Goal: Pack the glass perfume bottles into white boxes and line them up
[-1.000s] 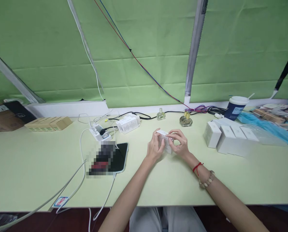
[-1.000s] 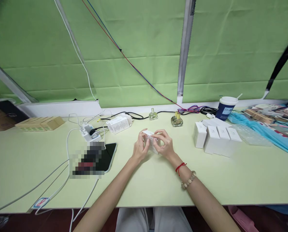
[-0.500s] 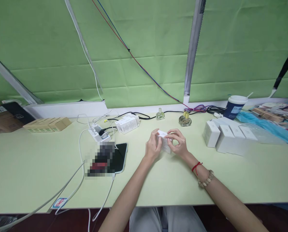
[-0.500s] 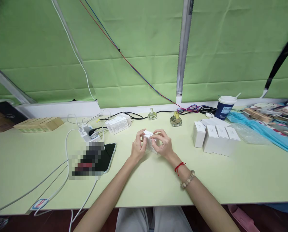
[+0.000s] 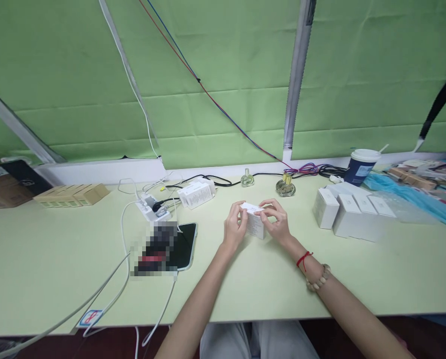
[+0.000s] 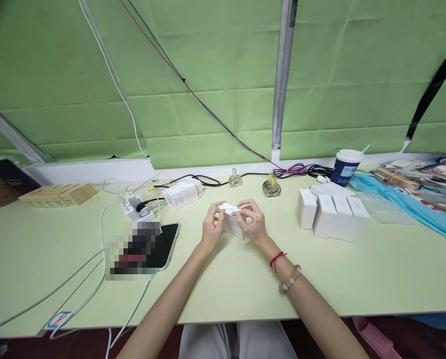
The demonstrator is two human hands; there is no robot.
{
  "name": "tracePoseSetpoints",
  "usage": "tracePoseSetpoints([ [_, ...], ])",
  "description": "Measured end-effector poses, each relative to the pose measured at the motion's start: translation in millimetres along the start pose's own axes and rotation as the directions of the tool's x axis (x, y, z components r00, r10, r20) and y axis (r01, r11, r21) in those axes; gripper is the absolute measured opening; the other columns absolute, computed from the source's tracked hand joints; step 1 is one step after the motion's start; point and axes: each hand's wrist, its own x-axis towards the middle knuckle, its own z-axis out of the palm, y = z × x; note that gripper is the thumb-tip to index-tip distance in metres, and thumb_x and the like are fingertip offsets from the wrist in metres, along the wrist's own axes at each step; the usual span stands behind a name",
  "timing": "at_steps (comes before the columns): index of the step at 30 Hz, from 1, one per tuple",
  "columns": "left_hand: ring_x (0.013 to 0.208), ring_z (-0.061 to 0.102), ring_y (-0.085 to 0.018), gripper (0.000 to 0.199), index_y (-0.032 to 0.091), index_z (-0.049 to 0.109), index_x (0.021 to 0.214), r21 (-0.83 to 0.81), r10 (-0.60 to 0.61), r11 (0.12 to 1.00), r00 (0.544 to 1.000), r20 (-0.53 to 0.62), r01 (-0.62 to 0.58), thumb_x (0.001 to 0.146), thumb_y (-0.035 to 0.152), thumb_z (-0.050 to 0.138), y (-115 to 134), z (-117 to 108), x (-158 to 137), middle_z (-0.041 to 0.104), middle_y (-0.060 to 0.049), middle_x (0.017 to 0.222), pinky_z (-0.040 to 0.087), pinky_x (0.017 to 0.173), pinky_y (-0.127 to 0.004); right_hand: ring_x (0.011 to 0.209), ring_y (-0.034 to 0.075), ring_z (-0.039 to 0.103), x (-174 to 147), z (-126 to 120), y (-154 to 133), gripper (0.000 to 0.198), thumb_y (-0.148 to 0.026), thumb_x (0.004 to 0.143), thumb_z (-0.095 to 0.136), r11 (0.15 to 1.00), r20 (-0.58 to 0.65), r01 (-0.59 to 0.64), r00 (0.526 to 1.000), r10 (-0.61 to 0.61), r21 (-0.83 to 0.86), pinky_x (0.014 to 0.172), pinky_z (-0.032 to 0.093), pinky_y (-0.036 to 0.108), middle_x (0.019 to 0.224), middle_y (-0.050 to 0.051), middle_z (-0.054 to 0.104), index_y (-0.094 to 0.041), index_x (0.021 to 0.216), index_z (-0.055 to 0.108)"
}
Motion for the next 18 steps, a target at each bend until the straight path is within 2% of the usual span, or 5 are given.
tracePoseSetpoints([
  [3, 0.093, 0.056, -0.012, 0.022, 0.019, 0.047, 0.080, -0.006, 0.009, 1.000, 1.000, 0.018, -0.009, 0.088, 0.035, 0.035, 0.2, -1.5, 0.7, 0.054, -0.007, 0.113, 0.049, 0.062, -0.021, 0.068, 0.013, 0.058, 0.0, 0.2, 0.8, 0.019, -0.024, 0.079, 0.051, 1.000, 0.001, -0.002, 1.000, 0.002, -0.008, 0.057, 0.050, 0.028, 0.087, 0.007, 0.055, -0.018, 0.070, 0.067],
  [5, 0.092, 0.057, -0.012, 0.019, 0.020, 0.048, 0.088, 0.021, 0.020, 1.000, 0.999, 0.047, -0.021, 0.088, 0.034, 0.036, -0.3, -2.2, -0.1, 0.053, -0.007, 0.117, 0.050, 0.064, -0.022, 0.074, 0.015, 0.058, -0.7, 0.5, 1.6, 0.016, -0.023, 0.078, 0.053, 1.000, 0.001, 0.004, 1.000, -0.004, -0.025, 0.057, 0.050, 0.027, 0.086, 0.006, 0.055, -0.019, 0.074, 0.068],
  [10, 0.085, 0.059, -0.012, 0.022, 0.021, 0.044, 0.104, 0.179, 0.046, 0.982, 0.996, 0.071, -0.059, 0.086, 0.033, 0.038, -0.7, -2.1, -3.0, 0.051, -0.008, 0.122, 0.048, 0.067, -0.026, 0.074, 0.014, 0.059, -2.2, 1.5, 1.0, 0.012, -0.023, 0.074, 0.058, 0.996, -0.012, 0.048, 0.999, -0.049, -0.075, 0.060, 0.051, 0.027, 0.086, 0.005, 0.055, -0.021, 0.079, 0.068],
  [18, 0.080, 0.059, -0.013, 0.031, 0.021, 0.037, 0.117, 0.281, 0.074, 0.956, 0.996, 0.051, -0.085, 0.088, 0.031, 0.034, -1.8, -0.5, -3.8, 0.054, -0.007, 0.111, 0.046, 0.063, -0.025, 0.076, 0.014, 0.061, -4.9, 4.9, -0.4, 0.019, -0.027, 0.072, 0.062, 0.983, 0.031, 0.039, 0.999, -0.034, -0.180, 0.063, 0.053, 0.027, 0.096, 0.006, 0.058, -0.023, 0.089, 0.067],
])
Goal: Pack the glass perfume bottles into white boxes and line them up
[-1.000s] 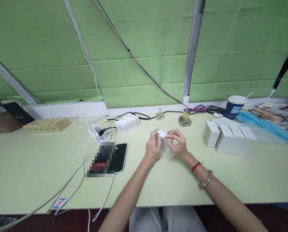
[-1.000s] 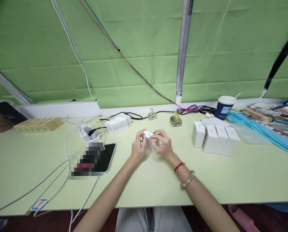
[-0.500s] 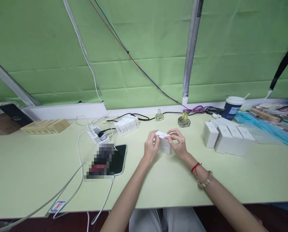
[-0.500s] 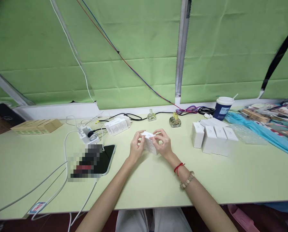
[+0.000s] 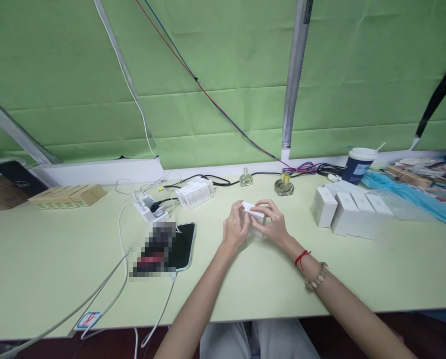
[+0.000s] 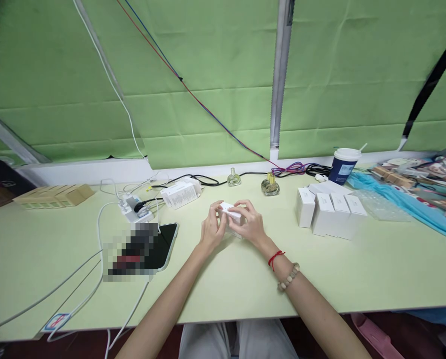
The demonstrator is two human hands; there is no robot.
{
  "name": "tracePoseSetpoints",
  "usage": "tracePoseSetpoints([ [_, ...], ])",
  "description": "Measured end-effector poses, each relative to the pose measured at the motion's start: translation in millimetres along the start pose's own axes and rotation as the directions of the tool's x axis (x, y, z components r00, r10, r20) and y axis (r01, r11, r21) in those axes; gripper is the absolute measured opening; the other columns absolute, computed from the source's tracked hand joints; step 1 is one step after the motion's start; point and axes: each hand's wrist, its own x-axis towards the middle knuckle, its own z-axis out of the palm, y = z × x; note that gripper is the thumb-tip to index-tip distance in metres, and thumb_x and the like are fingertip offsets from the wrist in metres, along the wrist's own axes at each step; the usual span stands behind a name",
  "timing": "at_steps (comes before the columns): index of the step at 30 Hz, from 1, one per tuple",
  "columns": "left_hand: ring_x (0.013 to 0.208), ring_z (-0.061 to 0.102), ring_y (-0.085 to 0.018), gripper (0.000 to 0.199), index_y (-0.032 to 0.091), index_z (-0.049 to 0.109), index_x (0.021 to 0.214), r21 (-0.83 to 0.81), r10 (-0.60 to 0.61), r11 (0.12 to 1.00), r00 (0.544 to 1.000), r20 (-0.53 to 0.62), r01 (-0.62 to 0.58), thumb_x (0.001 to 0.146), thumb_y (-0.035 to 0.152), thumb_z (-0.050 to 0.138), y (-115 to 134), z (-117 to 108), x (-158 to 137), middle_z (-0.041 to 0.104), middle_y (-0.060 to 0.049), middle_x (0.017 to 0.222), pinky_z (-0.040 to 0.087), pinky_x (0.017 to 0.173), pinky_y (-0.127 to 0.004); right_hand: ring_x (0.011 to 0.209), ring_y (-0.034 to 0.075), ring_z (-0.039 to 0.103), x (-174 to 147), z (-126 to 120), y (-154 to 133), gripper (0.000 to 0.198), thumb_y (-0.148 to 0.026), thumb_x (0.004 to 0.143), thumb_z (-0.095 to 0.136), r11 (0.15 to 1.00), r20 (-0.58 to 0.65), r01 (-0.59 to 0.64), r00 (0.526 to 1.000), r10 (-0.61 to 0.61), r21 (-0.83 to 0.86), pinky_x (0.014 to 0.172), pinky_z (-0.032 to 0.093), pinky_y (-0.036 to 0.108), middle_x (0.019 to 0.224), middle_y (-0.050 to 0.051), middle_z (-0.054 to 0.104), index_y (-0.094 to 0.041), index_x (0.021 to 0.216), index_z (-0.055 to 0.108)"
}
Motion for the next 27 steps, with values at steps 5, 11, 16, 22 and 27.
tracePoseSetpoints([
  [5, 0.086, 0.059, -0.014, 0.033, 0.021, 0.034, 0.119, -0.007, -0.017, 1.000, 1.000, 0.009, 0.017, 0.088, 0.031, 0.034, -1, 2, -1, 0.052, -0.009, 0.115, 0.047, 0.067, -0.027, 0.086, 0.015, 0.062, -1, 1, 1, 0.024, -0.028, 0.076, 0.059, 0.999, 0.074, 0.000, 0.997, 0.003, -0.052, 0.067, 0.053, 0.026, 0.105, 0.004, 0.061, -0.026, 0.099, 0.066],
  [11, 0.091, 0.055, -0.014, 0.033, 0.022, 0.035, 0.118, -0.073, -0.002, 0.997, 1.000, -0.004, 0.002, 0.087, 0.033, 0.035, -4, 4, -1, 0.043, -0.010, 0.125, 0.048, 0.065, -0.027, 0.084, 0.014, 0.062, -1, 4, 2, 0.025, -0.021, 0.076, 0.057, 0.989, 0.009, -0.008, 1.000, 0.010, -0.149, 0.063, 0.051, 0.024, 0.108, 0.002, 0.062, -0.029, 0.098, 0.066],
  [16, 0.087, 0.055, -0.014, 0.030, 0.020, 0.037, 0.115, -0.037, 0.013, 0.999, 1.000, -0.006, -0.013, 0.087, 0.032, 0.034, -7, 5, -1, 0.046, -0.010, 0.119, 0.047, 0.066, -0.027, 0.089, 0.016, 0.059, 2, 3, 6, 0.023, -0.017, 0.075, 0.055, 0.969, -0.010, -0.088, 0.996, 0.088, -0.229, 0.058, 0.049, 0.025, 0.109, 0.001, 0.060, -0.029, 0.089, 0.068],
  [22, 0.081, 0.057, -0.013, 0.024, 0.022, 0.041, 0.109, 0.070, 0.010, 0.997, 0.992, 0.122, -0.018, 0.089, 0.031, 0.032, -5, 6, -2, 0.055, -0.004, 0.104, 0.043, 0.065, -0.025, 0.103, 0.023, 0.050, 5, -4, 12, 0.026, -0.008, 0.071, 0.052, 0.934, 0.009, -0.127, 0.990, 0.138, -0.335, 0.052, 0.044, 0.027, 0.113, 0.002, 0.057, -0.028, 0.077, 0.069],
  [27, 0.081, 0.057, -0.013, 0.021, 0.022, 0.044, 0.103, 0.098, 0.008, 0.995, 0.985, 0.170, -0.025, 0.088, 0.031, 0.032, -2, 6, -2, 0.058, -0.002, 0.100, 0.042, 0.067, -0.025, 0.113, 0.027, 0.038, 6, -6, 19, 0.031, -0.003, 0.070, 0.049, 0.905, -0.009, -0.137, 0.989, 0.146, -0.402, 0.073, 0.044, 0.037, 0.117, 0.004, 0.053, -0.027, 0.076, 0.068],
])
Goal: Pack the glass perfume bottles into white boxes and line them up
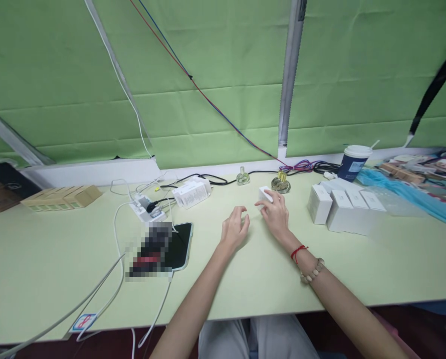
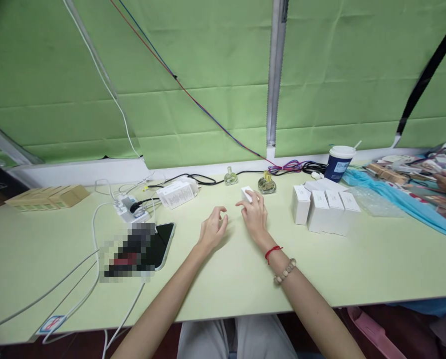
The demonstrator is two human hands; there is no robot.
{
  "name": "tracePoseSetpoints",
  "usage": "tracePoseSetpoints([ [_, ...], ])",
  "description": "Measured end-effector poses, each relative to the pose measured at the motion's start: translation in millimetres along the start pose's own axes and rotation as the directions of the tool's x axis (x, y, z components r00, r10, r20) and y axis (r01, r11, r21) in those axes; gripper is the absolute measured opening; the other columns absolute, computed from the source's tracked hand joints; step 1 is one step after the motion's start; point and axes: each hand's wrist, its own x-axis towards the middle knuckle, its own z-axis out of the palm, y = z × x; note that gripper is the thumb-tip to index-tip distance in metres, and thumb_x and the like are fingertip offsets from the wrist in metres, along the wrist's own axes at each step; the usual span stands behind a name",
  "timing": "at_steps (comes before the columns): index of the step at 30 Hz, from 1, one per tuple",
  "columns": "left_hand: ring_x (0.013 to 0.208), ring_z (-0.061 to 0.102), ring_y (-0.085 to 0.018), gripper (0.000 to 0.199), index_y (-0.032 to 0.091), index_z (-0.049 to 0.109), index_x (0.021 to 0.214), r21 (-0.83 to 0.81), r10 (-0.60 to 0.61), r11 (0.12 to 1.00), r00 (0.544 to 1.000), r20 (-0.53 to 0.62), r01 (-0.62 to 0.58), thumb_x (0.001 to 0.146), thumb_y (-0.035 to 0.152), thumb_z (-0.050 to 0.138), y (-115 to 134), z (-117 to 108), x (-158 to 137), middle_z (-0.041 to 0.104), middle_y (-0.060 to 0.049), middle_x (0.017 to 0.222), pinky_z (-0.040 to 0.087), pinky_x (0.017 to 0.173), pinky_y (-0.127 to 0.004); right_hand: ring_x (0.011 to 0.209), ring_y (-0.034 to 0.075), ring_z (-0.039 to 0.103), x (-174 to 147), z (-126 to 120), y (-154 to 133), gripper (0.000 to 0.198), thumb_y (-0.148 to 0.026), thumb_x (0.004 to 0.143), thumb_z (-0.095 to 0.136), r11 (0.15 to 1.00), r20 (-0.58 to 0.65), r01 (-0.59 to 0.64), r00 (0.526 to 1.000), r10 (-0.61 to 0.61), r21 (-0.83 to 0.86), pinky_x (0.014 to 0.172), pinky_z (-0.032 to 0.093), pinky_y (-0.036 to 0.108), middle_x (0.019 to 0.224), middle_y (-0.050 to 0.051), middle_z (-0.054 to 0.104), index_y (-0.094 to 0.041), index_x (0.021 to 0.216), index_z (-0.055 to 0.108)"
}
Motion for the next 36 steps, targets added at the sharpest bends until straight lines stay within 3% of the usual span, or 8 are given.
tracePoseSetpoints([
  [3, 0.083, 0.057, -0.013, 0.020, 0.022, 0.044, 0.101, 0.021, -0.018, 1.000, 1.000, 0.019, 0.018, 0.088, 0.031, 0.031, 0, 0, 0, 0.058, -0.001, 0.099, 0.042, 0.069, -0.025, 0.116, 0.027, 0.035, 1, -1, 4, 0.033, -0.001, 0.070, 0.048, 0.996, -0.009, -0.035, 0.999, 0.034, -0.081, 0.087, 0.034, 0.043, 0.118, 0.005, 0.052, -0.027, 0.078, 0.069],
  [9, 0.084, 0.056, -0.013, 0.021, 0.023, 0.043, 0.102, 0.047, -0.033, 0.998, 0.999, 0.043, 0.031, 0.088, 0.032, 0.031, 0, 0, 1, 0.058, -0.001, 0.100, 0.041, 0.071, -0.026, 0.116, 0.024, 0.033, 6, -8, 17, 0.036, -0.001, 0.072, 0.044, 0.962, -0.022, -0.138, 0.990, 0.137, -0.237, 0.091, 0.022, 0.045, 0.120, 0.004, 0.051, -0.028, 0.077, 0.068],
  [21, 0.081, 0.056, -0.013, 0.019, 0.022, 0.042, 0.101, 0.049, 0.002, 0.999, 1.000, 0.026, -0.004, 0.088, 0.030, 0.031, 0, 0, 0, 0.057, -0.001, 0.099, 0.042, 0.068, -0.025, 0.112, 0.023, 0.032, 10, -11, 44, 0.036, -0.001, 0.070, 0.040, 0.915, -0.240, -0.302, 0.941, 0.240, -0.268, 0.092, 0.017, 0.048, 0.118, 0.004, 0.048, -0.026, 0.071, 0.066],
  [31, 0.083, 0.056, -0.013, 0.018, 0.022, 0.042, 0.100, 0.043, 0.009, 0.999, 1.000, 0.018, -0.010, 0.088, 0.029, 0.032, 1, -1, 1, 0.057, -0.001, 0.098, 0.042, 0.066, -0.025, 0.110, 0.023, 0.036, 11, -14, 45, 0.035, -0.003, 0.067, 0.041, 0.913, -0.294, -0.323, 0.923, 0.247, -0.249, 0.092, 0.018, 0.046, 0.115, 0.005, 0.051, -0.025, 0.078, 0.066],
  [36, 0.085, 0.056, -0.013, 0.017, 0.022, 0.042, 0.100, 0.036, 0.012, 0.999, 1.000, 0.010, -0.012, 0.087, 0.028, 0.034, 2, -2, 0, 0.056, -0.001, 0.098, 0.042, 0.066, -0.025, 0.111, 0.022, 0.038, 14, -22, 47, 0.030, -0.008, 0.071, 0.044, 0.921, -0.361, -0.288, 0.914, 0.183, -0.263, 0.094, 0.018, 0.046, 0.116, 0.006, 0.050, -0.024, 0.081, 0.067],
])
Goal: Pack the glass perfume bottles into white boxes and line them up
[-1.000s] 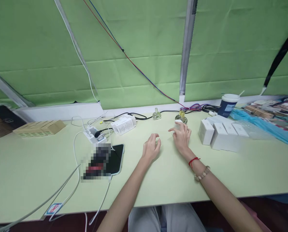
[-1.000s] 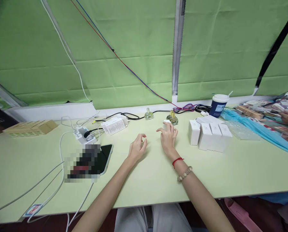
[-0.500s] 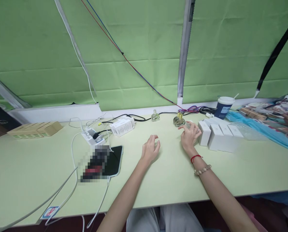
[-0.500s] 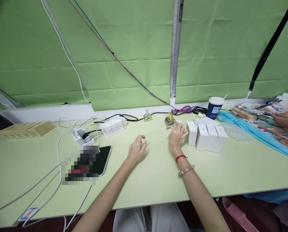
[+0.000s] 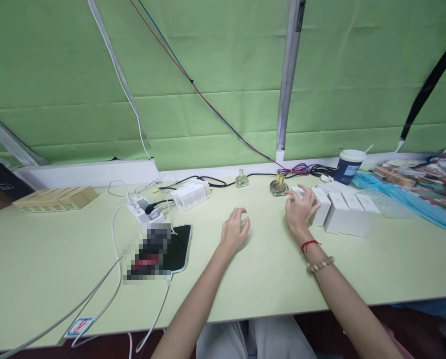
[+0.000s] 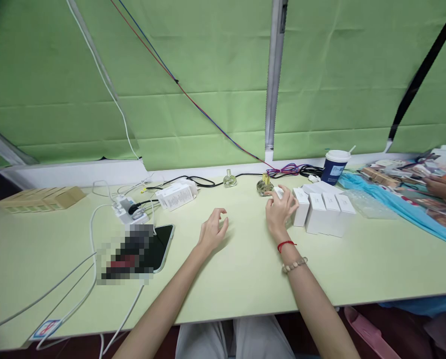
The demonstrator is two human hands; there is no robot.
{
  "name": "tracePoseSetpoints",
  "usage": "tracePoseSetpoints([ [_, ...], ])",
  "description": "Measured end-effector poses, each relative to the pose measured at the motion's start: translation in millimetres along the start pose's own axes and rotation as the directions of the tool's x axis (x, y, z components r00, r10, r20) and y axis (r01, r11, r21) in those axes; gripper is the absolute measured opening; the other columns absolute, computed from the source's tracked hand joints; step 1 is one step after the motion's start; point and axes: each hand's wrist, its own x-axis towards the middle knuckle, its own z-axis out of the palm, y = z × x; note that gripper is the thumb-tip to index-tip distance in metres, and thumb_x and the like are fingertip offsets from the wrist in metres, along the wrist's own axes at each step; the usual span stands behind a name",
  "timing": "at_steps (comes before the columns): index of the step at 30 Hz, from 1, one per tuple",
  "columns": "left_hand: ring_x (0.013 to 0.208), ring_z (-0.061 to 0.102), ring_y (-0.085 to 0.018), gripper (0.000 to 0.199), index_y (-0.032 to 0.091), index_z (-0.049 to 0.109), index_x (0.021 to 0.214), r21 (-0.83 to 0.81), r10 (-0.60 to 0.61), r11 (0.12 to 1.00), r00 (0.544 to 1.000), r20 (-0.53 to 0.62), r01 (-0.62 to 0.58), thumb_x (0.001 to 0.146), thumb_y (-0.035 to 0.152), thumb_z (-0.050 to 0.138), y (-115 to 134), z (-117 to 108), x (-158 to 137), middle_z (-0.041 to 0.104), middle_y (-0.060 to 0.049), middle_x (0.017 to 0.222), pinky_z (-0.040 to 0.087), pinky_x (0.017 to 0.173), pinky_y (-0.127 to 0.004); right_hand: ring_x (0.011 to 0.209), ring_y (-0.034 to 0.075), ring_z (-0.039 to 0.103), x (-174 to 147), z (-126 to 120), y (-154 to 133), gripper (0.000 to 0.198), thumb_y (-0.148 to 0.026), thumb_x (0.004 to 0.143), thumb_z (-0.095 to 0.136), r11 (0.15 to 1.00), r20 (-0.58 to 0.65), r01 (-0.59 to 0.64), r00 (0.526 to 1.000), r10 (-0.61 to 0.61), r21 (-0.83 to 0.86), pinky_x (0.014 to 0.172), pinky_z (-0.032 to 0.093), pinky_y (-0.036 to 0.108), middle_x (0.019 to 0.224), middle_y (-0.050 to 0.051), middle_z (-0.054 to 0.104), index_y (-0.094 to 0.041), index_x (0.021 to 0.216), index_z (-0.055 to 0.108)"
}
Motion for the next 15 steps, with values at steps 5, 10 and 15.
tracePoseSetpoints([
  [5, 0.086, 0.056, -0.014, 0.017, 0.022, 0.040, 0.101, -0.004, 0.010, 1.000, 1.000, -0.005, -0.011, 0.086, 0.028, 0.035, 0, 0, 0, 0.056, -0.002, 0.099, 0.042, 0.067, -0.025, 0.113, 0.023, 0.040, 6, -4, 1, 0.022, -0.011, 0.074, 0.048, 0.997, -0.103, 0.066, 0.992, -0.069, -0.035, 0.097, 0.013, 0.050, 0.113, 0.005, 0.052, -0.024, 0.076, 0.066],
  [10, 0.085, 0.056, -0.014, 0.017, 0.022, 0.041, 0.101, -0.017, 0.037, 0.999, 0.999, -0.014, -0.037, 0.086, 0.028, 0.035, 1, 0, 2, 0.057, -0.002, 0.098, 0.043, 0.070, -0.026, 0.109, 0.022, 0.044, 7, 4, 13, 0.018, -0.014, 0.074, 0.050, 0.997, -0.107, 0.060, 0.992, -0.065, -0.047, 0.094, 0.018, 0.048, 0.108, 0.005, 0.056, -0.023, 0.078, 0.065],
  [15, 0.083, 0.056, -0.014, 0.018, 0.022, 0.042, 0.102, -0.009, 0.035, 0.999, 0.999, -0.016, -0.035, 0.087, 0.029, 0.035, -1, 0, 3, 0.057, -0.003, 0.095, 0.043, 0.070, -0.026, 0.108, 0.022, 0.044, 10, 6, 21, 0.018, -0.020, 0.077, 0.050, 0.996, -0.191, 0.000, 0.981, -0.016, -0.086, 0.097, 0.014, 0.049, 0.106, 0.006, 0.057, -0.023, 0.087, 0.064],
])
